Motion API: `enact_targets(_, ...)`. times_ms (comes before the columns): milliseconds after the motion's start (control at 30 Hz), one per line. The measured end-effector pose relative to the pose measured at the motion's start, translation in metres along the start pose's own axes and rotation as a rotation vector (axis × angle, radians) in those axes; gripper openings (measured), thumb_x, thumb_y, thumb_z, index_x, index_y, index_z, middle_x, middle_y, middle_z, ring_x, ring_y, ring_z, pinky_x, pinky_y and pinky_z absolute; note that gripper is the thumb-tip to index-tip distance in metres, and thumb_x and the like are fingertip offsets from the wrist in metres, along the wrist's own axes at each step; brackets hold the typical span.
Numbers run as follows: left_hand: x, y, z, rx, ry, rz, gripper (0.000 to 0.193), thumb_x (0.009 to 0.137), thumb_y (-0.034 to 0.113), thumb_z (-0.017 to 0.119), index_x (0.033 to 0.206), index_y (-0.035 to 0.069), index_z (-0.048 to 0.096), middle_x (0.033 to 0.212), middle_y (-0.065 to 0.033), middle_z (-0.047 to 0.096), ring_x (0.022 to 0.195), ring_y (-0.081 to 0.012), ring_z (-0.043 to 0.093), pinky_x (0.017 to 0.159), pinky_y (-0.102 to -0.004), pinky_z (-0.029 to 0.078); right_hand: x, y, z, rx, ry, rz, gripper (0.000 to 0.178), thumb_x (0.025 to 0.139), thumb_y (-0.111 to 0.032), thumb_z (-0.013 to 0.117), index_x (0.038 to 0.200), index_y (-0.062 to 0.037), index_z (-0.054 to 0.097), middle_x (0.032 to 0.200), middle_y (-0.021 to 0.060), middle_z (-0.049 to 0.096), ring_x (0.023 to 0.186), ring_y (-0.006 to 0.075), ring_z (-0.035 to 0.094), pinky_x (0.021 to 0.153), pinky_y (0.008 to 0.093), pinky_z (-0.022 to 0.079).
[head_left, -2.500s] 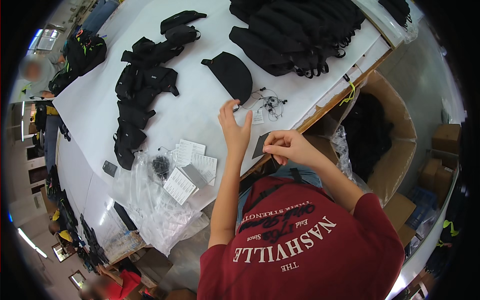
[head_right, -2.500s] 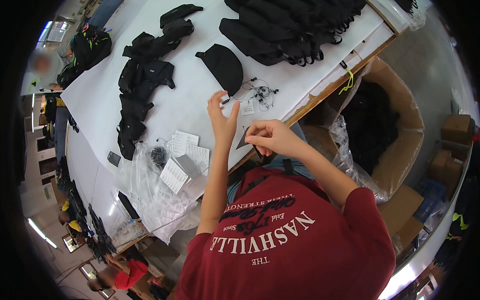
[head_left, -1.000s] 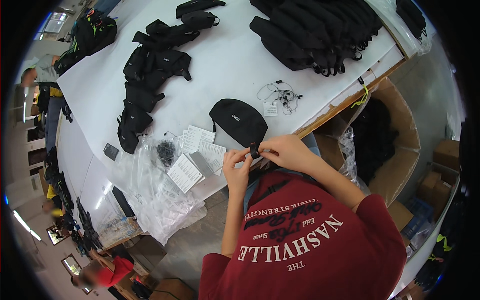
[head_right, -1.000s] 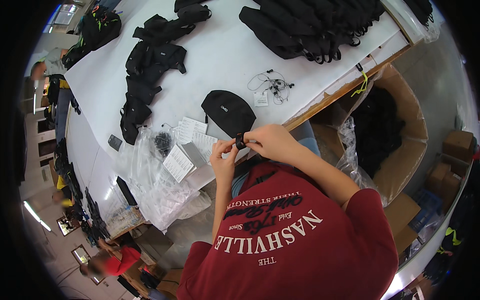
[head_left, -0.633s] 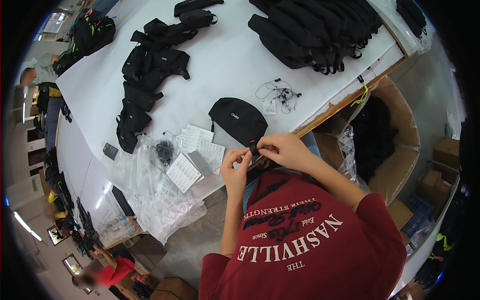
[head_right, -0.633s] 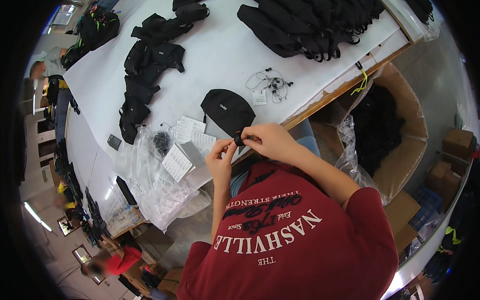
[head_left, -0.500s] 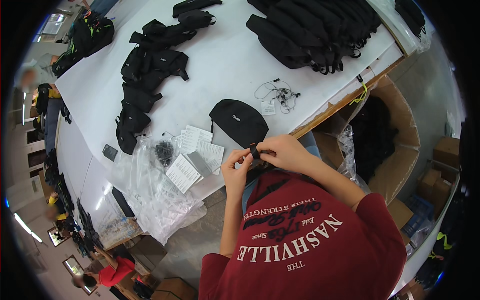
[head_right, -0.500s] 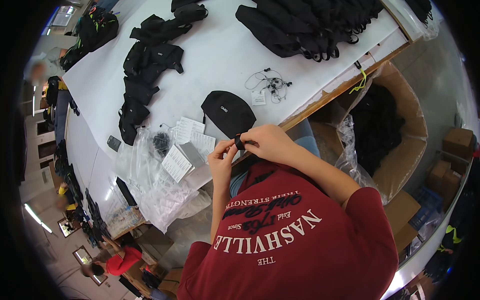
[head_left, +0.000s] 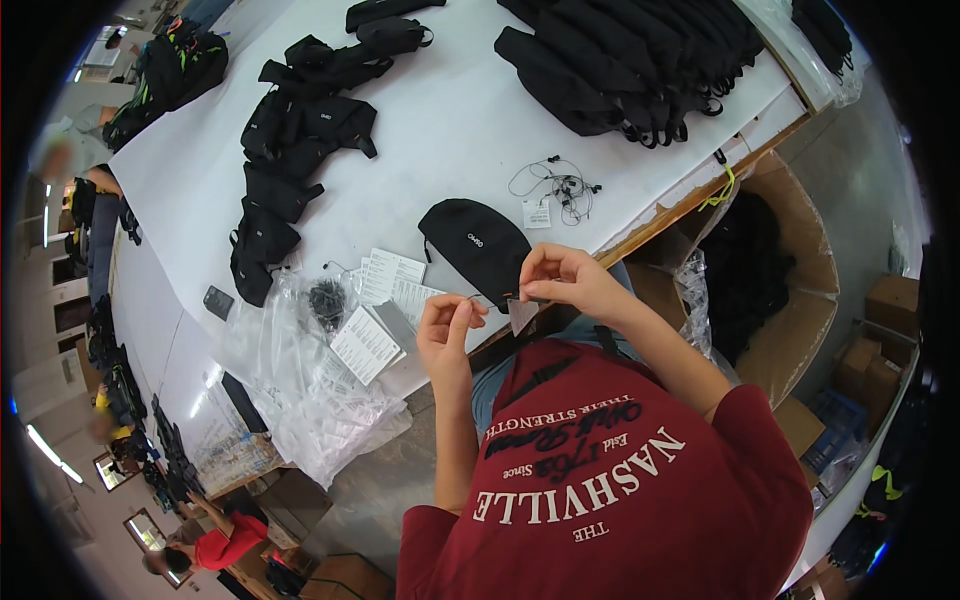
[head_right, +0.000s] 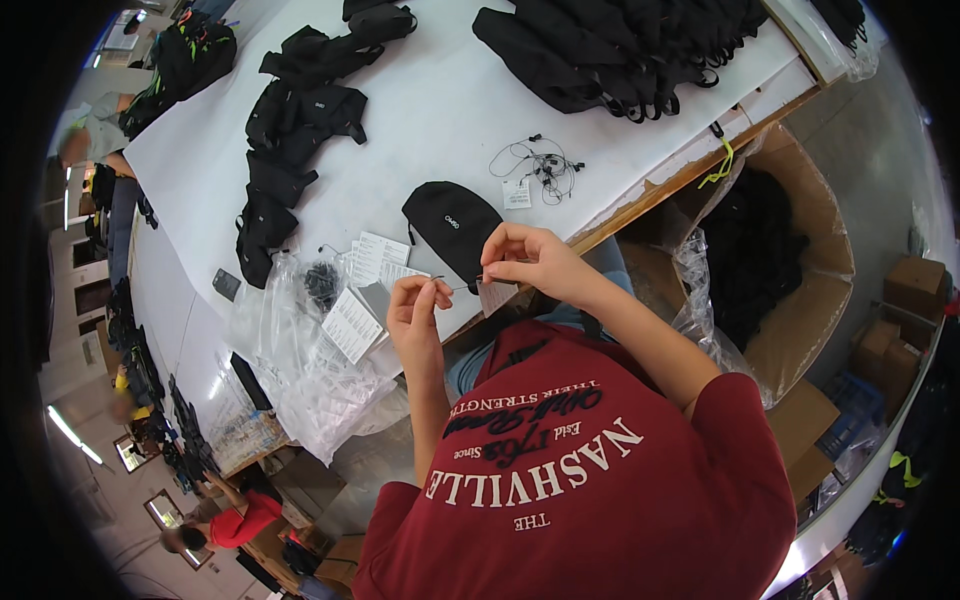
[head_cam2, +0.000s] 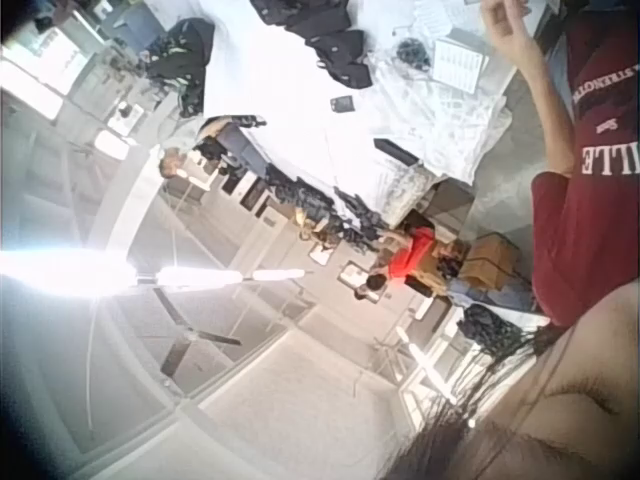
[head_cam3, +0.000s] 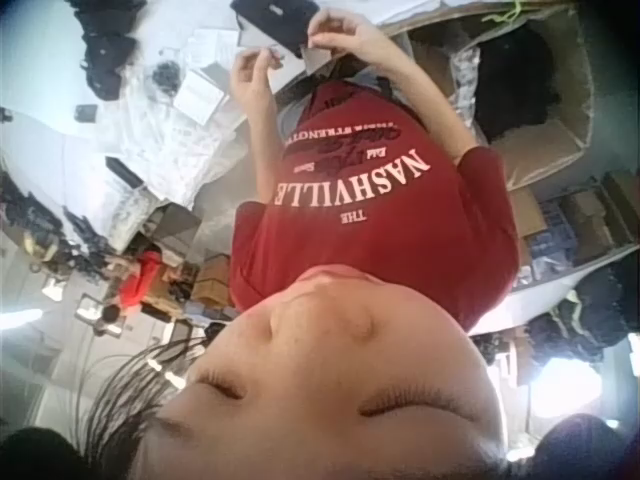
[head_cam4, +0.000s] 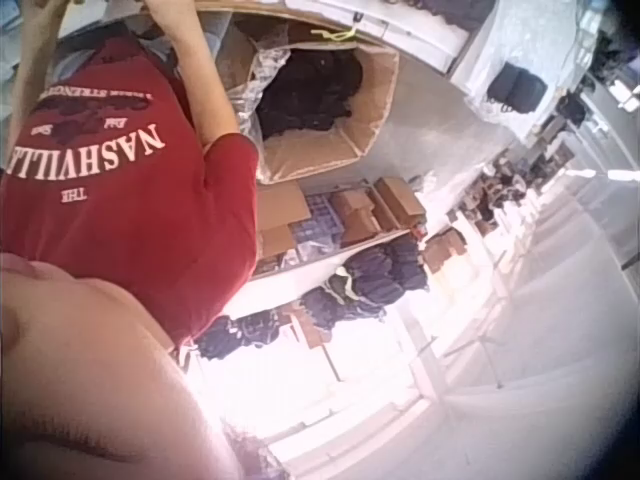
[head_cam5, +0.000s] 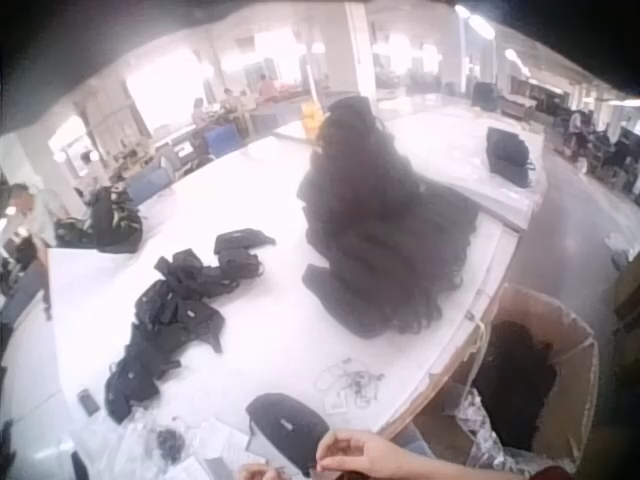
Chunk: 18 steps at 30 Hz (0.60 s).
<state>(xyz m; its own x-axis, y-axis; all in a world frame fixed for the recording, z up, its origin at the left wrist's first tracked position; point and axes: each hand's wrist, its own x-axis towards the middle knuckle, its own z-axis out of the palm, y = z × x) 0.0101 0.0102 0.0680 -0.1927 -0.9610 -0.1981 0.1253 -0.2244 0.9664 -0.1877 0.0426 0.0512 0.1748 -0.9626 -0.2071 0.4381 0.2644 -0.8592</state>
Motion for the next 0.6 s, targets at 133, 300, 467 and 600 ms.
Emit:
enact_targets(133, -0.001, 0.001, 0.000, -0.001, -0.068, -0.075, 0.006, 0.088, 0.005, 0.061, 0.092, 0.001, 0.060, 0.070, 0.0043, 0.050, 0.062, -0.0014, 0.042, 0.056, -0.0167, 0.032, -0.002, -0.016, 0.004, 0.067, -0.029, 0.038, 0.013, 0.084, -0.008, 0.064, 0.094, -0.0071, 0.055, 0.087, 0.0038, 0.066, 0.069, 0.0020, 0.054, 0.054, 0.0150, 0.035)
enact_targets(300, -0.002, 0.006, 0.009, 0.027, -0.108, -0.085, 0.007, 0.085, 0.003, 0.065, 0.091, 0.000, 0.063, 0.064, 0.0096, 0.042, 0.056, 0.0021, 0.033, 0.050, -0.0162, 0.021, -0.004, -0.015, -0.003, 0.203, -0.092, 0.189, 0.016, 0.082, -0.006, 0.066, 0.092, -0.0075, 0.054, 0.085, 0.0064, 0.067, 0.058, -0.0012, 0.049, 0.043, 0.0148, 0.023)
enact_targets(467, -0.004, 0.008, 0.008, 0.100, -0.168, -0.122, 0.008, 0.083, 0.003, 0.068, 0.089, 0.000, 0.065, 0.060, 0.0110, 0.039, 0.052, 0.0024, 0.029, 0.048, -0.0170, 0.017, -0.007, -0.015, -0.003, 0.150, -0.317, 0.223, 0.016, 0.081, -0.008, 0.069, 0.092, -0.0076, 0.057, 0.088, 0.0060, 0.069, 0.062, -0.0011, 0.052, 0.045, 0.0145, 0.026)
enact_targets(600, -0.006, 0.012, 0.006, 0.143, -0.209, -0.138, 0.008, 0.082, 0.004, 0.068, 0.089, -0.001, 0.066, 0.060, 0.0099, 0.041, 0.053, 0.0019, 0.031, 0.049, -0.0167, 0.020, -0.007, -0.009, 0.000, 0.103, -0.252, 0.161, 0.016, 0.080, -0.008, 0.070, 0.090, -0.0079, 0.057, 0.088, 0.0055, 0.069, 0.060, -0.0016, 0.050, 0.044, 0.0145, 0.026)
